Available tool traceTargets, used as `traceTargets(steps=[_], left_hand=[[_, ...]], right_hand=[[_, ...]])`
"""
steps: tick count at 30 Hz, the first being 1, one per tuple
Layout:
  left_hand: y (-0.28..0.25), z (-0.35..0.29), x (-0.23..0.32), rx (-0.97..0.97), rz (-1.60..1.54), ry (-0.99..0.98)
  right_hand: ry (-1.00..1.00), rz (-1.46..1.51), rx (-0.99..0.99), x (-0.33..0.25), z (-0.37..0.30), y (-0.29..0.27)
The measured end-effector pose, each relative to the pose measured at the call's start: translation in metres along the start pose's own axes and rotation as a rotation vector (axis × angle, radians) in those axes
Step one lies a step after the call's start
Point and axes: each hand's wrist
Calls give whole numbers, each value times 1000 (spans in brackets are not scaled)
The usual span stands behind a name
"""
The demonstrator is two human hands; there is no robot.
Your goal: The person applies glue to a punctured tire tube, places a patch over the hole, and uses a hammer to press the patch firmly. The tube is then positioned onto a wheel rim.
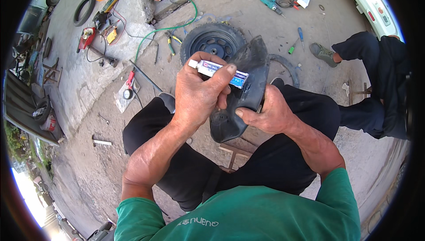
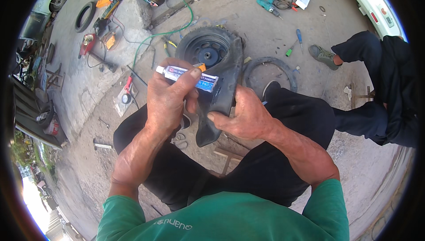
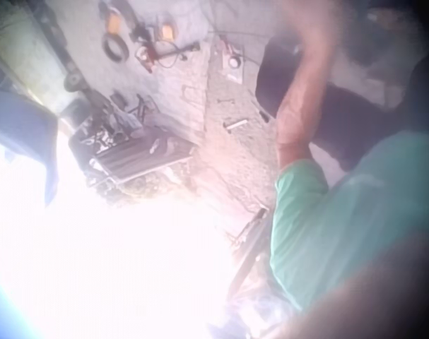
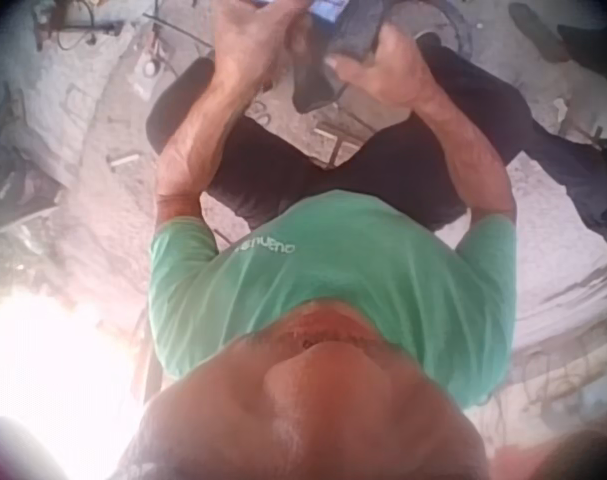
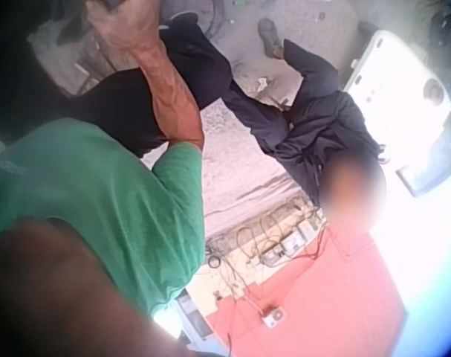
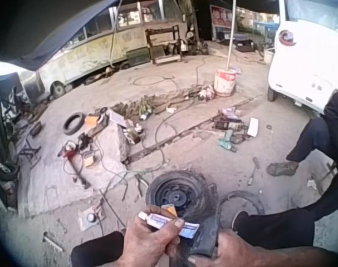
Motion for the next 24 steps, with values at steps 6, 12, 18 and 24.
traceTargets(steps=[6, 12, 18, 24], left_hand=[[3, -4, -3, -36, 17, 17], [-11, 7, -3, 16, -33, 80], [-12, 5, -4, 45, 13, 54], [-4, -1, -9, -47, -18, 42]], right_hand=[[12, 6, -8, 0, 1, -1], [-34, 103, 63, 5, -1, 0], [11, 94, 49, -3, -2, -5], [-39, 110, 57, 2, -1, -5]])
Point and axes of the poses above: each hand's wrist, its own z-axis towards the middle knuckle, its own y-axis out of the palm, x = y × z, and after that the axes turned 1 degree about -x, right-handed
